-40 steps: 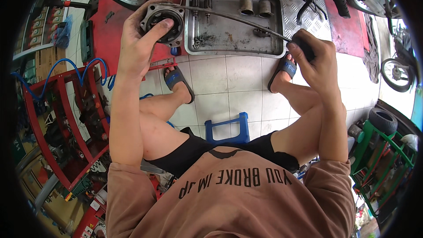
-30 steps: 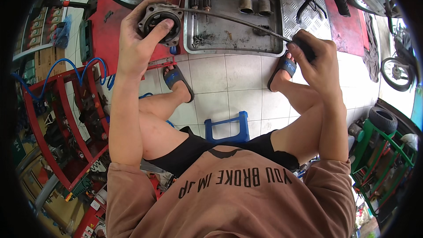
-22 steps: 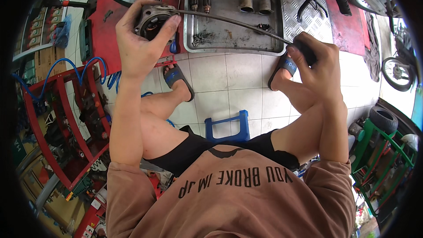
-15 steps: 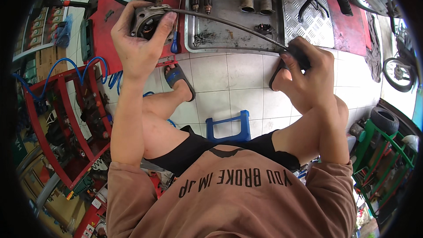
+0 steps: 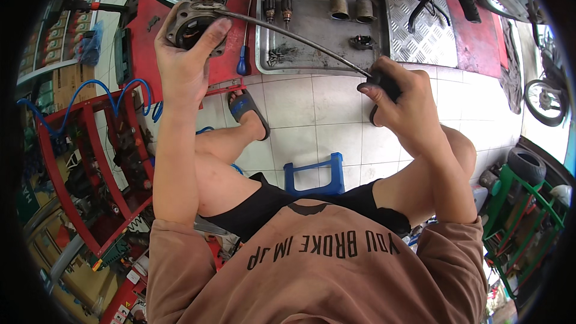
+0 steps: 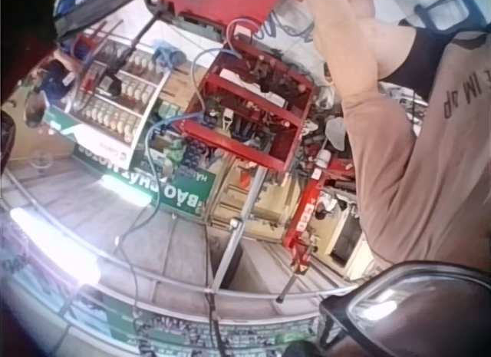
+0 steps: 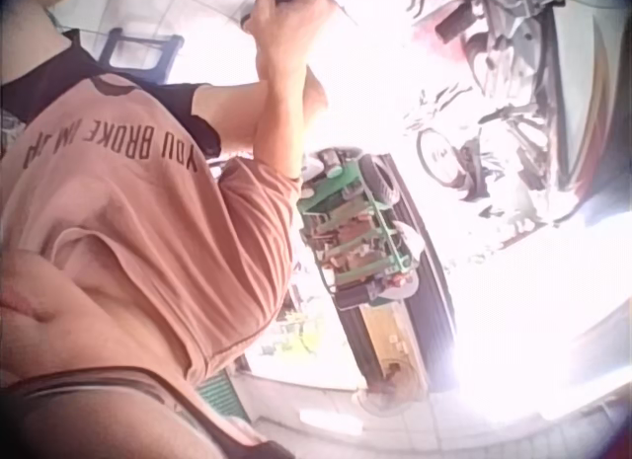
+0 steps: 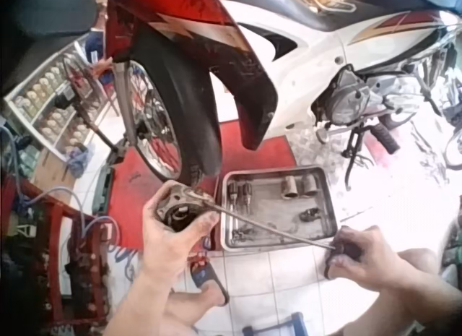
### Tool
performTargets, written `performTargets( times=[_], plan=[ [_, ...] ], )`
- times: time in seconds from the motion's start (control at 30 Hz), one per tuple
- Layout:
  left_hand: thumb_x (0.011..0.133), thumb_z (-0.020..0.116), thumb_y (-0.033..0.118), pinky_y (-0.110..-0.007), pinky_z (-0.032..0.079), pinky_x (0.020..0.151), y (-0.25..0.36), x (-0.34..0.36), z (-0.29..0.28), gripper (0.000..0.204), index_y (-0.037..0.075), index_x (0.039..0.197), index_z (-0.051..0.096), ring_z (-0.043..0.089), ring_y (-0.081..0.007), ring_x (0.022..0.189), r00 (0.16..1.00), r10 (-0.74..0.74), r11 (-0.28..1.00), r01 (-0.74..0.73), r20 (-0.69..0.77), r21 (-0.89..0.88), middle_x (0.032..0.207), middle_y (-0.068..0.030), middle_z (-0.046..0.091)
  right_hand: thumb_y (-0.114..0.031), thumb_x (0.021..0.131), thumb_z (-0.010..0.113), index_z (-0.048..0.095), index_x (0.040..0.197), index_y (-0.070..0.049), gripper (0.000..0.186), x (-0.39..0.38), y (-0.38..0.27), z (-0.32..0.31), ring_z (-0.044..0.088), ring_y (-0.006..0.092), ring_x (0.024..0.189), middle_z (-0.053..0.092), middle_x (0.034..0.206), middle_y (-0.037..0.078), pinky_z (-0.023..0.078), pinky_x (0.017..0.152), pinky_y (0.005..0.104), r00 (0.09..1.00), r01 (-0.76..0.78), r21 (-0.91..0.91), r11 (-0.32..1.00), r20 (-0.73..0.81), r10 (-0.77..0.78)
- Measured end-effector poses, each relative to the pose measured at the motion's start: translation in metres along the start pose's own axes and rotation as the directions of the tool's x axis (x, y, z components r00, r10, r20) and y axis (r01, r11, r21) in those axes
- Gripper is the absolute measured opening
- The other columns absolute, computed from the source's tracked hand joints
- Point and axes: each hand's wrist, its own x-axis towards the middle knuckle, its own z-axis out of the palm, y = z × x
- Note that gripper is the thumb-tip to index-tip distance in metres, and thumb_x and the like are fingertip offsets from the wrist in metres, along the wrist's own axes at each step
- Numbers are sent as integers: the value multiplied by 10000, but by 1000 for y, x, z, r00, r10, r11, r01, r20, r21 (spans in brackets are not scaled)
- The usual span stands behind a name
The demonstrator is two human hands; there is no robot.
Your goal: The person services a starter motor by hand and with a screwdriver, removing components into a metal tray and inspecting the internal brush assembly.
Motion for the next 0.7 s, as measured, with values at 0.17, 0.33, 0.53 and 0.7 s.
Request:
performTargets(
  times=[0.17, 0.33, 0.53, 0.7],
  plan=[
    [709, 859, 87, -183, 467, 598, -10, 6, -2, 319, 29, 861, 585, 578, -52, 675, 996, 82, 995, -84, 47, 50, 780, -11, 670, -105, 834, 723, 595, 935, 28, 210, 0, 0, 1, 490, 144, 434, 542, 565, 94, 393, 474, 292, 998, 53, -67, 996, -30, -55],
    [722, 845, 76, -192, 466, 568, -9, 5, 1, 286, 14, 850, 596, 582, -55, 638, 997, 55, 997, -57, 48, 42, 750, -18, 665, -94, 824, 732, 591, 940, 26, 219, -1, 1, 1, 488, 147, 429, 547, 568, 97, 394, 474, 292, 996, 65, -44, 997, -64, -68],
    [755, 796, 25, -221, 458, 477, -2, 3, 9, 201, -7, 854, 624, 582, -85, 543, 998, -27, 994, 32, 51, -104, 710, -48, 661, -79, 803, 741, 590, 926, 13, 216, -2, 1, 4, 528, 156, 468, 568, 586, 97, 415, 490, 298, 996, 41, -34, 999, -78, -44],
    [777, 759, -7, -233, 458, 451, -7, 2, 20, 159, -7, 866, 626, 584, -98, 523, 998, -46, 984, 39, -39, -173, 710, -61, 660, -118, 784, 766, 606, 911, -5, 233, -8, 11, 22, 542, 208, 496, 611, 631, 108, 415, 504, 294, 986, 80, 24, 996, -149, -76]
  ],
)
